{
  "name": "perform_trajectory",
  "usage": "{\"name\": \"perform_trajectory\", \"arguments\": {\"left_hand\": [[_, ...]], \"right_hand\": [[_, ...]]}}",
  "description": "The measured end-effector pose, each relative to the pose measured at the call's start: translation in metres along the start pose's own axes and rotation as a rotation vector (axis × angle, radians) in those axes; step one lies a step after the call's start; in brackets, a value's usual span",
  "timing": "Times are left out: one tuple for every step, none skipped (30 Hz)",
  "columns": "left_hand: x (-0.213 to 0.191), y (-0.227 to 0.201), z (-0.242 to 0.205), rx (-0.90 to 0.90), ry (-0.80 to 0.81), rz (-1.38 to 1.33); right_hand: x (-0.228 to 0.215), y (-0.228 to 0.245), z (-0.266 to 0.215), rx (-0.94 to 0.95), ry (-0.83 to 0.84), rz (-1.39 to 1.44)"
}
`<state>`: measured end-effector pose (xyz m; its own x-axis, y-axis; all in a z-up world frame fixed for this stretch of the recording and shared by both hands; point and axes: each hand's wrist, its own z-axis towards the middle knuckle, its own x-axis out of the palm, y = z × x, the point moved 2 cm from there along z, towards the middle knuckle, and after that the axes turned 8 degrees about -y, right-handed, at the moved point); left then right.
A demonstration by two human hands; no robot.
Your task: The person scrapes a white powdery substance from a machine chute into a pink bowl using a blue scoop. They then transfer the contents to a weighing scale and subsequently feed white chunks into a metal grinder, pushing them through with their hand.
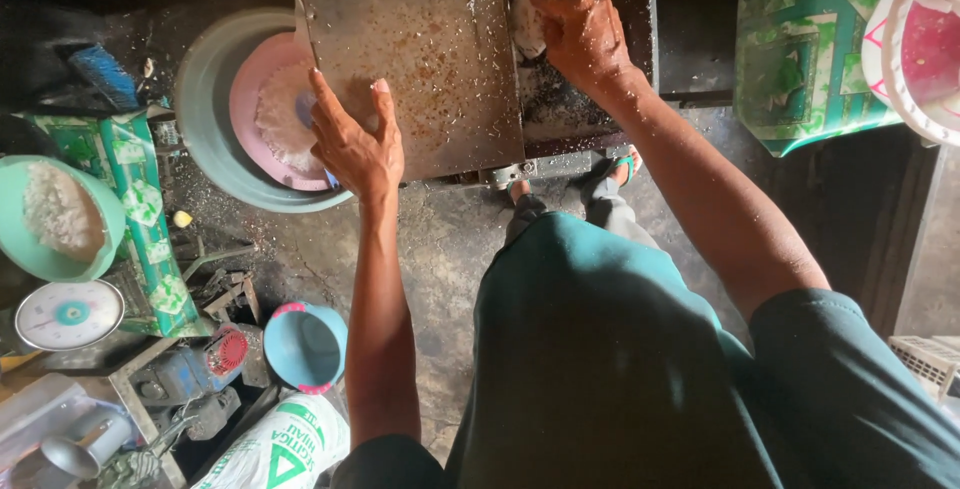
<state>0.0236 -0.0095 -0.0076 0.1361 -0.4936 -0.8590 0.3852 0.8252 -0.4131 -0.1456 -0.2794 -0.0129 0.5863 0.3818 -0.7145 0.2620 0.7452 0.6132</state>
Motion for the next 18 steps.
{"name": "perform_trajectory", "arguments": {"left_hand": [[0.000, 0.000, 0.000, 0.002, -0.010, -0.008], [0.001, 0.000, 0.000, 0.004, -0.019, -0.017], [0.000, 0.000, 0.000, 0.005, -0.018, -0.017], [0.000, -0.001, 0.000, -0.003, -0.007, -0.010], [0.000, -0.001, 0.001, -0.010, 0.002, -0.003], [0.000, -0.001, 0.001, -0.009, 0.003, -0.002], [0.000, -0.001, 0.001, -0.008, -0.004, 0.002], [0.001, -0.001, 0.001, -0.008, -0.012, 0.006], [0.000, 0.000, 0.000, -0.008, -0.013, 0.008], [0.000, 0.000, 0.000, -0.014, -0.013, 0.009], [0.001, 0.000, 0.000, -0.022, -0.013, 0.007], [0.003, 0.000, 0.000, -0.024, -0.012, 0.008], [0.003, 0.000, 0.001, -0.031, -0.005, 0.007], [0.003, 0.001, 0.001, -0.038, 0.002, 0.006], [0.003, 0.001, 0.000, -0.037, 0.003, 0.006], [0.002, 0.001, 0.000, -0.018, -0.016, 0.006], [0.002, 0.000, 0.000, -0.001, -0.037, 0.004], [0.005, 0.002, 0.000, -0.002, -0.037, 0.001]], "right_hand": [[0.002, -0.003, 0.000, 0.006, -0.005, 0.003], [0.004, -0.006, 0.000, 0.013, -0.010, 0.005], [0.009, -0.010, 0.000, 0.014, -0.010, 0.005], [0.012, -0.014, 0.000, -0.022, -0.056, -0.035], [0.016, -0.018, 0.001, -0.059, -0.103, -0.076], [0.018, -0.017, 0.002, -0.058, -0.104, -0.076], [0.019, -0.017, 0.004, -0.024, -0.070, -0.053], [0.021, -0.016, 0.006, 0.009, -0.037, -0.030], [0.028, -0.022, 0.004, 0.009, -0.037, -0.027], [0.034, -0.027, 0.003, -0.010, -0.067, -0.051], [0.039, -0.033, 0.002, -0.030, -0.095, -0.077], [0.041, -0.035, 0.003, -0.030, -0.093, -0.077], [0.044, -0.036, 0.002, -0.019, -0.088, -0.105], [0.046, -0.037, 0.002, -0.009, -0.083, -0.133], [0.046, -0.035, 0.002, -0.008, -0.083, -0.134], [0.046, -0.033, 0.003, -0.022, -0.102, -0.086], [0.044, -0.031, 0.005, -0.039, -0.121, -0.040], [0.044, -0.035, 0.006, -0.040, -0.121, -0.043]]}}
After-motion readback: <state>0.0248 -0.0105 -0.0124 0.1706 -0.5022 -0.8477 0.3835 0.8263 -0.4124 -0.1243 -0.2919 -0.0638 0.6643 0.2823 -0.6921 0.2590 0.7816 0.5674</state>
